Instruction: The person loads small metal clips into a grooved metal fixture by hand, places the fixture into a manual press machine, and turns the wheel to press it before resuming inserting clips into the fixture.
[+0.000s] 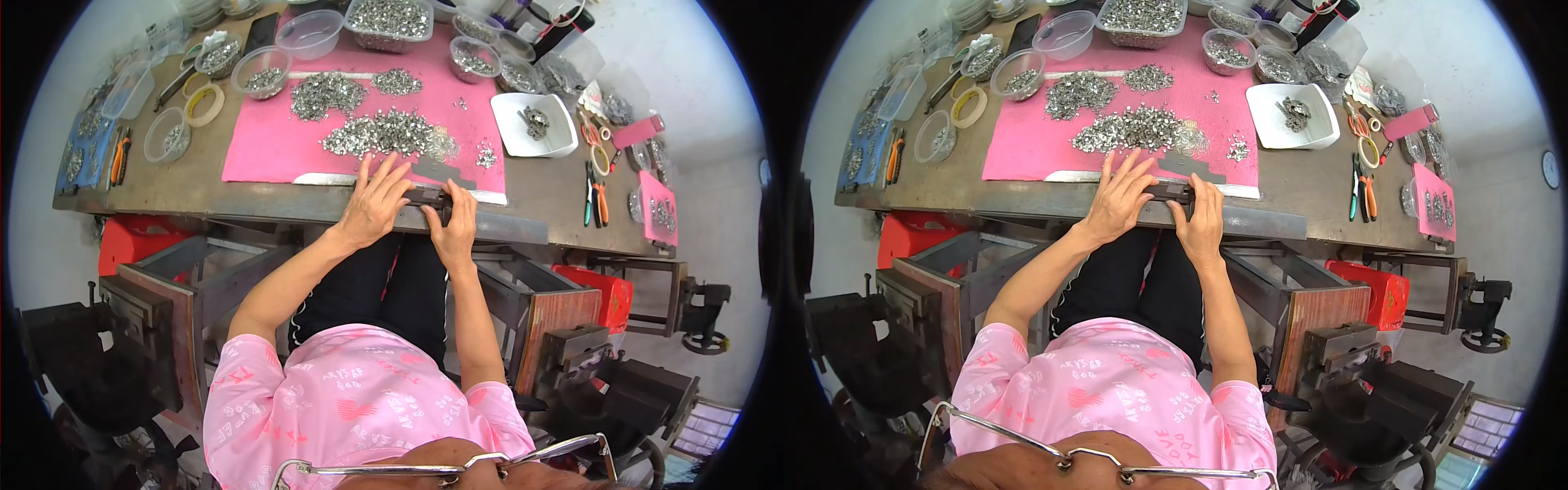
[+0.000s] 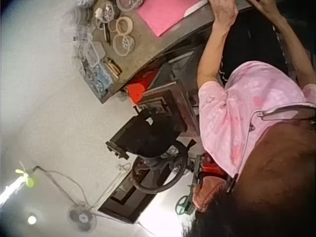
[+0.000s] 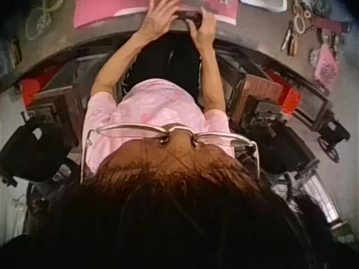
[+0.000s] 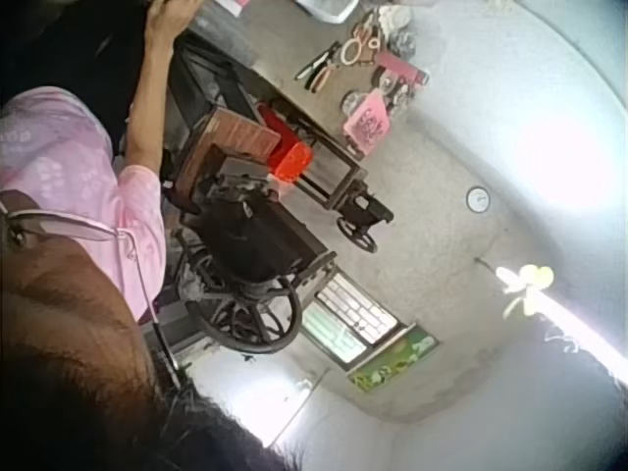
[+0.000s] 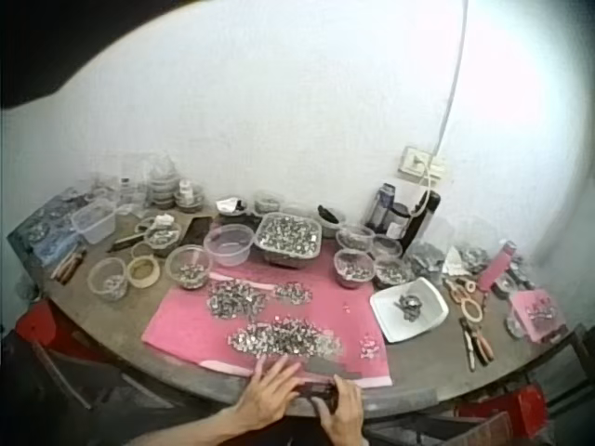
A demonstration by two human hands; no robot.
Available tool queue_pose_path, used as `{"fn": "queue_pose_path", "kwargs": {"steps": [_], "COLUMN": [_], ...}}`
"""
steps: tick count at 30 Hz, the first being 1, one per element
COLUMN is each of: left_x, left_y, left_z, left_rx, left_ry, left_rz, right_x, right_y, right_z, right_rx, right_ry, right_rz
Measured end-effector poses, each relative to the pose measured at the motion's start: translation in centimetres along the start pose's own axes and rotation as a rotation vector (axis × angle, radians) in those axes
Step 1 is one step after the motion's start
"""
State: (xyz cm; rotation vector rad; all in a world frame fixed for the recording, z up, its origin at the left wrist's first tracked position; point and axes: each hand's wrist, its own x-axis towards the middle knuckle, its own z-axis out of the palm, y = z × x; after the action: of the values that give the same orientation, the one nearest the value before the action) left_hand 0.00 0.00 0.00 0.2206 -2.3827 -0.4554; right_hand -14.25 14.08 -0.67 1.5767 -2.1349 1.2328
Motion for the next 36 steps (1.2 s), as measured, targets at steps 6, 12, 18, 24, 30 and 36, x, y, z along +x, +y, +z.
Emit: {"fn": "queue_pose_path", "kwargs": {"steps": [6, 12, 18, 24, 30, 36], "left_x": [-2.3, -5.5, -7.2, -1.6, -1.9, -2.0], "left_y": [0.5, 1.9, -0.1, 1.6, -0.2, -0.1], "left_z": [-0.6, -3.5, -6.6, -4.1, -2.0, -2.0], "left_rx": [-0.056, -0.712, -1.286, -0.033, 0.072, 0.038], "left_ry": [0.168, 0.684, 0.190, 0.157, 0.071, 0.082], "left_rz": [0.052, -0.504, -1.095, -0.223, -0.241, -0.254], "right_x": [-0.3, 0.0, -0.2, 1.1, 4.0, 7.0], "right_y": [-0.5, -0.7, -0.6, -1.0, 0.6, 0.4], "right_z": [0.0, -0.2, -0.3, -1.3, -1.6, -3.0], "right_rx": [-0.078, -0.047, -0.079, -0.009, -0.081, -0.156], "right_ry": [-0.019, 0.003, 0.016, -0.005, -0.196, -0.266], "right_rz": [-0.026, -0.025, -0.025, 0.015, -0.250, -0.500]}}
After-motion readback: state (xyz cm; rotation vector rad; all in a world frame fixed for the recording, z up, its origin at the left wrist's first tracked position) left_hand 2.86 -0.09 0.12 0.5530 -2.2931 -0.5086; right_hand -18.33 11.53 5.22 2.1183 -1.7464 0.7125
